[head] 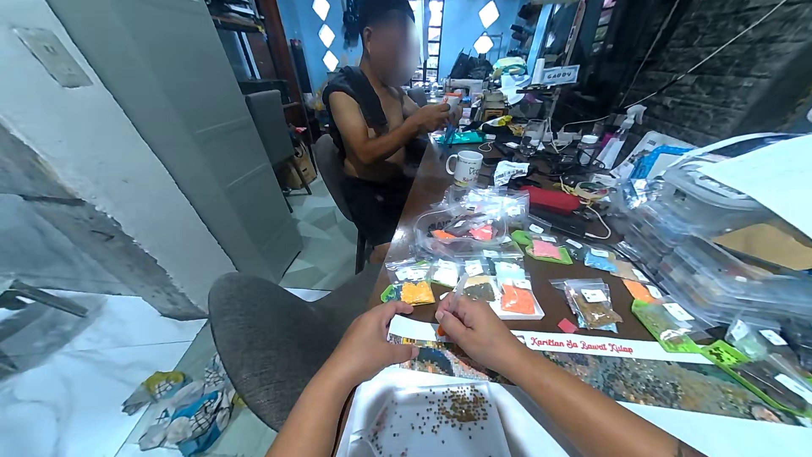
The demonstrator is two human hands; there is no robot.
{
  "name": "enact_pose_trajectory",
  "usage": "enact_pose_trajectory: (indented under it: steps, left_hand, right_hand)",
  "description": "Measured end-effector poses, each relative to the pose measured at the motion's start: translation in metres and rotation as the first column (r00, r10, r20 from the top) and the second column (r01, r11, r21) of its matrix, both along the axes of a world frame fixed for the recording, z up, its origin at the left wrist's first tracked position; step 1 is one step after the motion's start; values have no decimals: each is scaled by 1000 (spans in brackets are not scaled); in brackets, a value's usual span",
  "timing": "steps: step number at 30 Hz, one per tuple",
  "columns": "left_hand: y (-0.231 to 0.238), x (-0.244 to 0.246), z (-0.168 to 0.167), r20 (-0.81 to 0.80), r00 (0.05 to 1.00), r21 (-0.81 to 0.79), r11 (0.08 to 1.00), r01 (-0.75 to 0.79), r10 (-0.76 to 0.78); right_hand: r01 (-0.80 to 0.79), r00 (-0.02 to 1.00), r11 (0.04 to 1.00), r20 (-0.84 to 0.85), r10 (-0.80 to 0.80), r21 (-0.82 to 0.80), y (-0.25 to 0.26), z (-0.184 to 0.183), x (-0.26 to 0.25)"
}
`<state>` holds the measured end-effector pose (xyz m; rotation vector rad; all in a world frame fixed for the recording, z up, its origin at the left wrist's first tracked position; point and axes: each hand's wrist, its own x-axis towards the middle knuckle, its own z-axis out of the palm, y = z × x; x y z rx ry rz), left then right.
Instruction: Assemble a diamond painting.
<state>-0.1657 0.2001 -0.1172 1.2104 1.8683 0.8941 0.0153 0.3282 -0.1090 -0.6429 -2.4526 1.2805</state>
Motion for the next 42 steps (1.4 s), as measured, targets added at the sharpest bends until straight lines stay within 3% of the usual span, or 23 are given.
enact_pose_trajectory:
  steps: [16,21,25,29,42]
  left_hand:
    - [0,0,0,7,1000,0,1000,-8,8]
    - [0,1,1,5,1000,-15,1000,-14,14]
    - [0,2,2,11,1000,-10,1000,-16,16]
    - [0,2,2,16,1000,-6,1000,-23,23]
    - [-1,0,-3,35,999,31,999,-15,14]
  right_hand:
    - [-36,999,996,3,36,80,-3,0,1]
    - [-96,988,990,133,82,107,-3,13,-2]
    - [-130,965,991,234,119,33,1,25,-6]
    - [-86,970,995,223,95,-52,6,24,-8]
    - [-141,955,990,265,135,3,2,29,-10]
